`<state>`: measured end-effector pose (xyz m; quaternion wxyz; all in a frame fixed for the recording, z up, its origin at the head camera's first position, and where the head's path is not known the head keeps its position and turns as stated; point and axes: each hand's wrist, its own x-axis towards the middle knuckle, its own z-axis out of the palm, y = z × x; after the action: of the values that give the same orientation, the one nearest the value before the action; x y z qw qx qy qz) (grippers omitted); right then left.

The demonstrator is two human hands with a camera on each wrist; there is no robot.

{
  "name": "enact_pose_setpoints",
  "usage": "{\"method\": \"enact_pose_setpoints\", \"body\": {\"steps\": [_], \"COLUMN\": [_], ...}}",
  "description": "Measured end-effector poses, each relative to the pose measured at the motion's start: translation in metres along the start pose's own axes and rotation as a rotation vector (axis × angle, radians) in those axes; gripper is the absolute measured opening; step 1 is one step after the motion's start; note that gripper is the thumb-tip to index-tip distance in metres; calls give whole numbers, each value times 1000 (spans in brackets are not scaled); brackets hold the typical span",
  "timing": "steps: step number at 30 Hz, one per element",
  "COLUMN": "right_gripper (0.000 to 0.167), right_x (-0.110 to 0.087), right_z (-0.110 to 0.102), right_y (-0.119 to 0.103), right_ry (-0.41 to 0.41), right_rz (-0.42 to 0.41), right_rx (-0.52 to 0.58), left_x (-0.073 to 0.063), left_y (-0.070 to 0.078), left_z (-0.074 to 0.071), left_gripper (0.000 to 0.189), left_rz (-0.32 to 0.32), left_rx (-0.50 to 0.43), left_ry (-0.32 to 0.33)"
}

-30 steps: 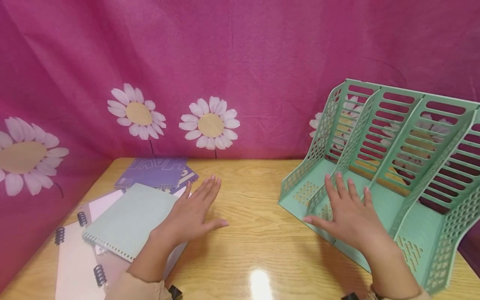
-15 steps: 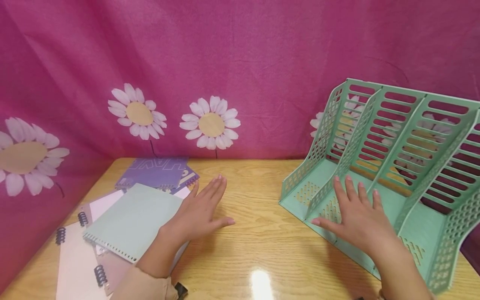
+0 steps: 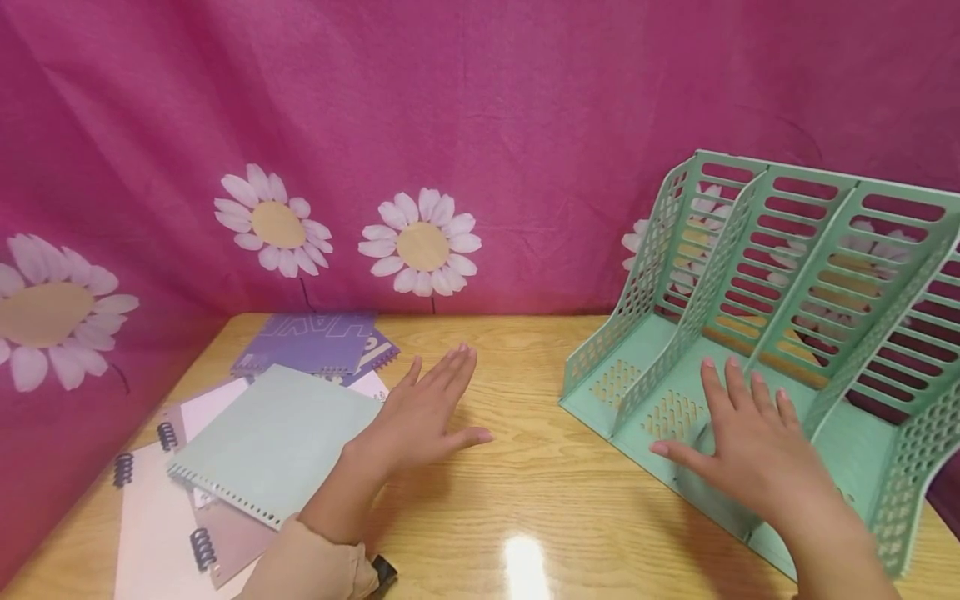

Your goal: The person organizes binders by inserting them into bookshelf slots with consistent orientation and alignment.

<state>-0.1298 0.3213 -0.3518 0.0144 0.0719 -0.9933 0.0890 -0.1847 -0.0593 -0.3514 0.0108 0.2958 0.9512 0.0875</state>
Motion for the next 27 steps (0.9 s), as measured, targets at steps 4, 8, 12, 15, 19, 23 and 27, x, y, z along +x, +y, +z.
{"method": "enact_pose_setpoints", "body": {"steps": [4,8,12,15,19,23,27], "right_gripper": [120,119,118,119,120,120,120], "right_x": [-4,-8,-11,-12,-14,-16,-18], "right_z": [0,-1,-3,-2,-2,-3,-4], "right_y": [8,13,14,14,19,22,24], "right_ry": [-18,-38,-50,-43,-12,-15,-29], "right_rz": [27,44,59,63,62,80,104], "right_rx": [13,19,23,17,-36,-38,-7], "left_x": [7,13,20,25,35,46,55], "left_y": [5,8,11,14,21,29,33], "left_z": [-2,0,2,5,10,13,13], "left_gripper": [98,98,97,97,96,96,95], "left_rz": [5,11,15,17,29,37,42], "left_rx": [-14,-11,-13,-32,-56,-60,-82], "left_ry": [-8,-16,-15,-16,-30,-26,-12]}}
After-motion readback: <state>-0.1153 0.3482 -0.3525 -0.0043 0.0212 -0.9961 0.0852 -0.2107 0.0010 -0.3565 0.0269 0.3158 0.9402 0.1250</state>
